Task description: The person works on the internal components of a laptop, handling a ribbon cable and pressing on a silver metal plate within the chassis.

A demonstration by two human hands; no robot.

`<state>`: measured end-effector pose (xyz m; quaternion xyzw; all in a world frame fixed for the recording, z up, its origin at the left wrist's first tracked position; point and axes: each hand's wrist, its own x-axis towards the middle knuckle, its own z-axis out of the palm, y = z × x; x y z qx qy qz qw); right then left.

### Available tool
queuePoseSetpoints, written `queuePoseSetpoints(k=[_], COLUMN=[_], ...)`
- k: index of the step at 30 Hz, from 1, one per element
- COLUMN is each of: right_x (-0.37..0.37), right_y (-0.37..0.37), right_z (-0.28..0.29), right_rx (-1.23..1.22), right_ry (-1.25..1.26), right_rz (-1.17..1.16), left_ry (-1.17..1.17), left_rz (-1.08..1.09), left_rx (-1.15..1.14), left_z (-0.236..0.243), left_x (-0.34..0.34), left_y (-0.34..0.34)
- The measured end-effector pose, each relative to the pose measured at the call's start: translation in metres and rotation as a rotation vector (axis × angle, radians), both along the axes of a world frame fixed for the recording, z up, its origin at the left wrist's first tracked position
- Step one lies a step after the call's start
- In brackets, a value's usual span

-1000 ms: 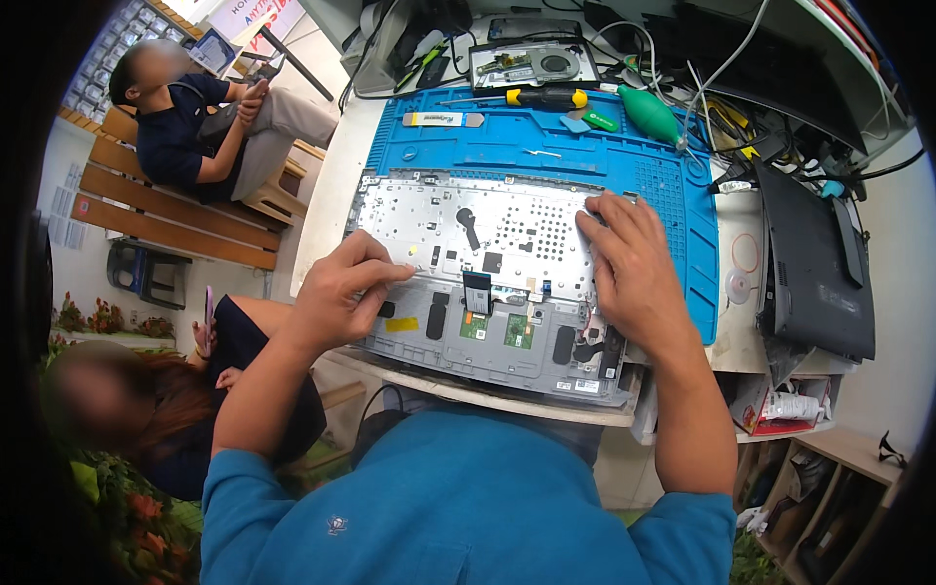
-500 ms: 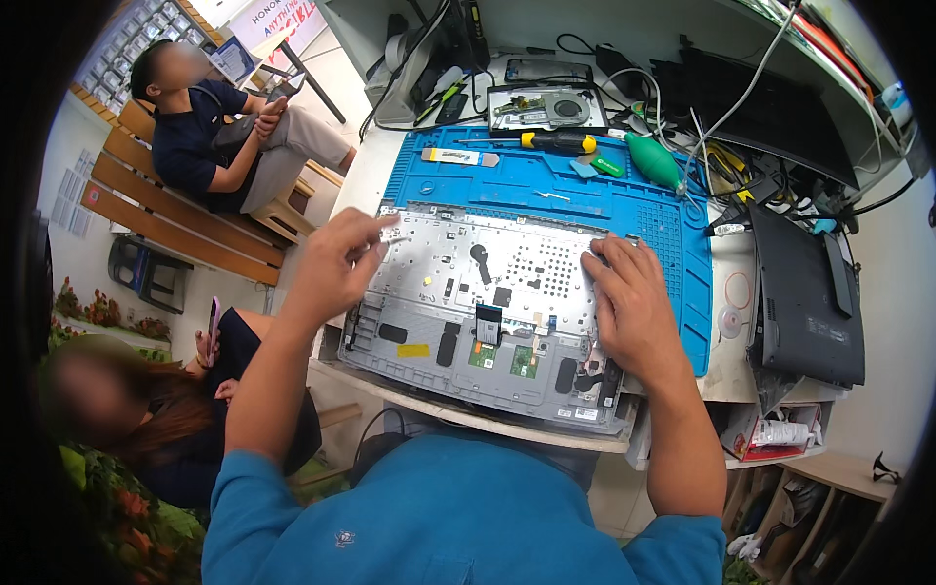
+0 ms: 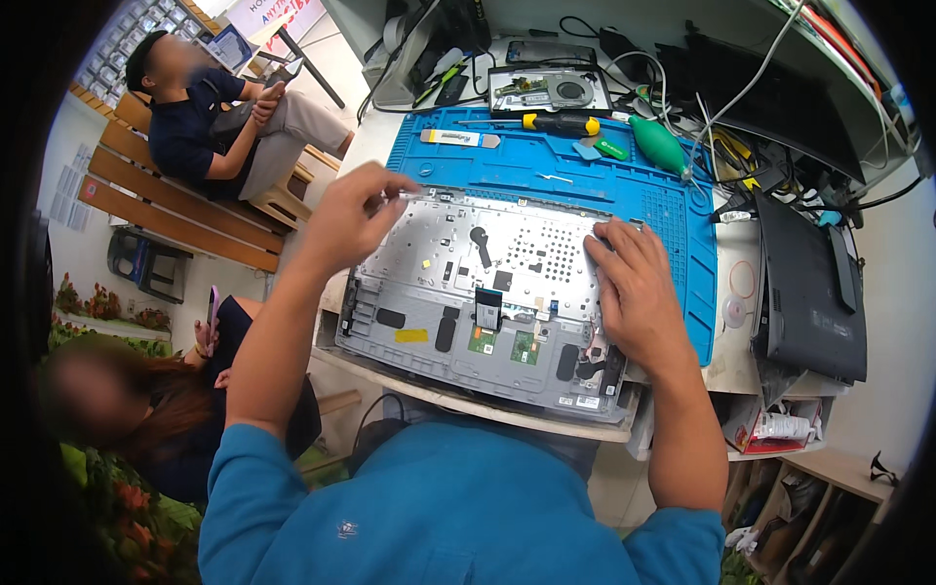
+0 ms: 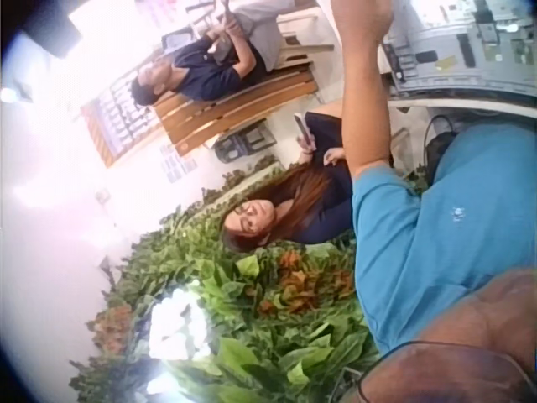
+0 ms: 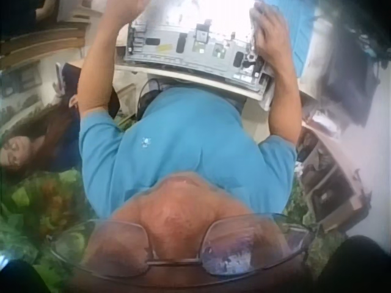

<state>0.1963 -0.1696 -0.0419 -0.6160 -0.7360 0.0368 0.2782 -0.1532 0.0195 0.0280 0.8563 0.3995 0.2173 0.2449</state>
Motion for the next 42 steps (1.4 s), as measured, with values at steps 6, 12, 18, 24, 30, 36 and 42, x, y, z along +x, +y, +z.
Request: queuePoseSetpoints(k=[6, 12, 18, 24, 30, 36, 42], right_x=[-0.002, -0.003, -0.003, -0.005, -0.003, -0.004, -0.006], right_y=[0.000, 0.002, 0.001, 0.002, 0.002, 0.001, 0.001], right_z=[0.003, 0.003, 0.002, 0.002, 0.002, 0.007, 0.008], right_rx=[-0.013, -0.003, 0.009, 0.005, -0.003, -0.013, -0.029], right_ry=[-0.003, -0.018, -0.009, -0.011, 0.003, -0.006, 0.017], right_rz=[-0.006, -0.011, -0.012, -0.010, -0.015, -0.021, -0.023], left_ry=[0.063, 0.146, 0.102, 0.166, 0.133, 0.122, 0.093], left_rz=[-0.185, -0.213, -0.104, -0.145, -0.056, 0.030, 0.049], left_rx=[-0.139, -0.028, 0.128, 0.196, 0.196, 0.051, 0.159], left_z=[-0.006, -0.016, -0.010, -0.025, -0.015, -0.006, -0.015], left_x=[-0.047, -0.050, -0.042, -0.038, -0.044, -0.061, -0.063], left_y=[-0.047, -0.064, -0.062, -0.051, -0.046, -0.034, -0.033])
